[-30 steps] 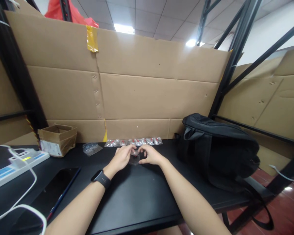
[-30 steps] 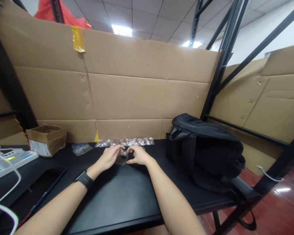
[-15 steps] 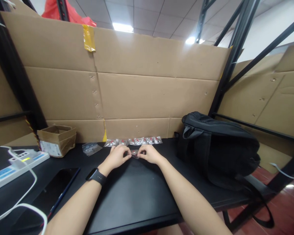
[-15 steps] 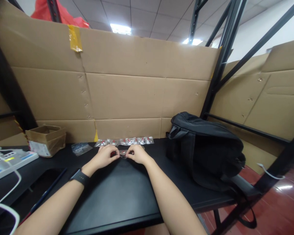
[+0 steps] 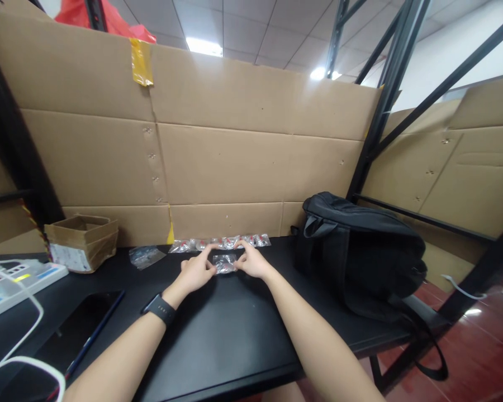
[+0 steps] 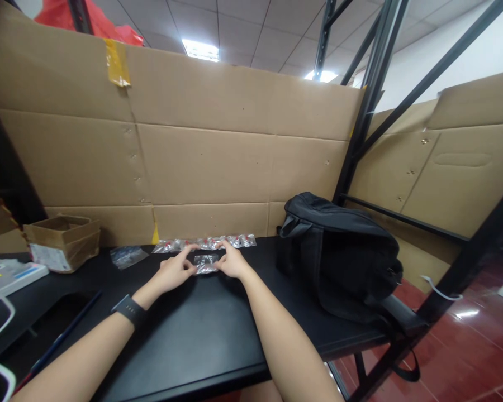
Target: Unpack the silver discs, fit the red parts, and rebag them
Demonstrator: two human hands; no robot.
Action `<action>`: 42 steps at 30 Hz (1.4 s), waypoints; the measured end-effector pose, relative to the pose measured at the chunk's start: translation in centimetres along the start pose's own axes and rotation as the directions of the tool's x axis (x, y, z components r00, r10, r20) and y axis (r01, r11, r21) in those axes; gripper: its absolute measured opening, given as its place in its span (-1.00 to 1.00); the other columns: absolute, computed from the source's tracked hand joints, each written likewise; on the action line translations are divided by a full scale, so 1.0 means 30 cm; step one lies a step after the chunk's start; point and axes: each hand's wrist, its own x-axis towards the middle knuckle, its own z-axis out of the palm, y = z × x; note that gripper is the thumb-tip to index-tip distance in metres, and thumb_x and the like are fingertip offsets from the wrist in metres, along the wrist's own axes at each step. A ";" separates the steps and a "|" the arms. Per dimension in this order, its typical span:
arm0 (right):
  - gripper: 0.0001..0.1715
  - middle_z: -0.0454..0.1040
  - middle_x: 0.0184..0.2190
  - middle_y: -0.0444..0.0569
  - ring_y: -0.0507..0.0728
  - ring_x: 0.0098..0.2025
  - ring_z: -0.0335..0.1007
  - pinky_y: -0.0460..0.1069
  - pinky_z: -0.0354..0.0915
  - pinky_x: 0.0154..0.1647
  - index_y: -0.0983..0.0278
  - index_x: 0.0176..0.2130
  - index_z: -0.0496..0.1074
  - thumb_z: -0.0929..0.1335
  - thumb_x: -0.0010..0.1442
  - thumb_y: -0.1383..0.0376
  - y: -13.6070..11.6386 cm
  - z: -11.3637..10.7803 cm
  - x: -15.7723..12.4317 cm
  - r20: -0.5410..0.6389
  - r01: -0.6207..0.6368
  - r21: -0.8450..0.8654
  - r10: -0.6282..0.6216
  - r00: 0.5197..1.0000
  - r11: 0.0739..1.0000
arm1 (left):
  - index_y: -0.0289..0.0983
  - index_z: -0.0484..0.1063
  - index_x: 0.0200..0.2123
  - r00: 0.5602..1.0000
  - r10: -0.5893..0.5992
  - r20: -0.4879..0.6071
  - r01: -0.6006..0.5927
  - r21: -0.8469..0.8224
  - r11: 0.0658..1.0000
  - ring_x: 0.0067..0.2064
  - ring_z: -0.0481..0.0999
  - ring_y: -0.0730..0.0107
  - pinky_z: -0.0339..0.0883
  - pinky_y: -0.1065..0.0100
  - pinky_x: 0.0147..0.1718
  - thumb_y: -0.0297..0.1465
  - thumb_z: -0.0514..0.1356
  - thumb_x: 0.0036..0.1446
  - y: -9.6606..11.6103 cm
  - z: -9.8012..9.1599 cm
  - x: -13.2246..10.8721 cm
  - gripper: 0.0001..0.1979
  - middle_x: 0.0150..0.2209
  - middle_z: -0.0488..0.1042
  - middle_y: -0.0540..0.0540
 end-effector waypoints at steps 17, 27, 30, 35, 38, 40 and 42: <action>-0.08 0.35 0.17 0.05 0.38 0.17 0.16 0.24 0.06 0.18 0.08 0.16 0.42 0.58 -0.19 0.06 -0.071 -0.003 -0.051 0.226 0.304 -0.539 -0.213 0.951 0.785 | -0.08 0.52 -0.13 0.953 0.299 0.048 -0.302 0.232 0.925 0.14 0.34 -0.09 0.06 -0.02 0.06 -0.30 0.26 -0.05 0.029 0.016 -0.050 -0.67 -0.01 0.53 -0.13; -0.58 0.62 -0.24 -0.06 0.15 -0.20 0.53 -0.02 0.30 -0.10 0.16 0.00 0.53 0.46 0.10 0.25 -0.084 -0.011 -0.042 0.189 0.352 -0.361 -0.302 0.934 0.863 | -0.10 0.48 -0.16 0.972 0.233 -0.016 -0.226 0.185 0.956 -0.02 0.49 0.13 0.02 0.08 0.02 -0.28 -0.05 0.33 0.013 0.010 -0.020 -0.70 -0.16 0.60 -0.08; -0.66 0.60 -0.27 -0.07 0.11 -0.24 0.52 -0.05 0.32 -0.15 0.20 -0.05 0.52 0.45 0.15 0.25 -0.053 0.006 -0.027 0.120 0.334 -0.251 -0.314 0.942 0.909 | -0.08 0.44 -0.12 0.979 0.201 -0.036 -0.194 0.137 0.971 -0.09 0.52 0.17 0.02 0.11 0.03 -0.23 -0.04 0.34 0.007 0.003 -0.012 -0.73 -0.22 0.61 -0.03; -0.54 0.53 -0.40 -0.14 0.08 -0.36 0.45 -0.07 0.32 -0.27 0.24 -0.05 0.50 0.52 0.02 0.26 -0.012 0.021 0.003 0.103 0.232 -0.032 -0.228 0.968 0.972 | -0.07 0.41 -0.11 0.981 0.183 -0.067 -0.177 0.083 0.981 -0.18 0.56 0.20 0.03 0.13 0.02 -0.22 0.03 0.32 -0.008 -0.011 0.000 -0.80 -0.34 0.61 0.03; -0.40 0.49 -0.46 -0.16 0.05 -0.43 0.38 -0.06 0.31 -0.32 0.26 0.05 0.49 0.53 -0.01 0.26 -0.018 0.020 0.014 0.090 0.203 0.061 -0.208 0.974 0.977 | -0.09 0.37 -0.06 0.982 0.163 -0.095 -0.163 0.008 0.987 -0.21 0.57 0.21 0.05 0.14 0.02 -0.24 0.06 0.31 -0.011 -0.024 0.002 -0.80 -0.40 0.60 0.04; -0.32 0.46 -0.50 -0.17 0.04 -0.48 0.33 -0.06 0.30 -0.35 0.26 0.14 0.44 0.51 0.03 0.25 -0.036 0.022 0.020 0.089 0.209 0.107 -0.219 0.972 0.972 | -0.10 0.30 0.04 0.983 0.142 -0.116 -0.147 -0.030 0.989 -0.22 0.58 0.21 0.06 0.12 0.03 -0.26 0.06 0.31 -0.010 -0.038 0.001 -0.74 -0.40 0.60 0.05; -0.31 0.47 -0.49 -0.15 0.05 -0.47 0.33 -0.05 0.31 -0.36 0.26 0.16 0.43 0.50 0.04 0.23 -0.060 0.027 0.033 0.065 0.224 0.126 -0.233 0.970 0.966 | -0.10 0.22 0.14 0.981 0.111 -0.157 -0.118 -0.030 0.993 -0.15 0.58 0.17 0.06 0.09 0.06 -0.26 0.05 0.31 -0.015 -0.058 -0.002 -0.66 -0.35 0.62 0.01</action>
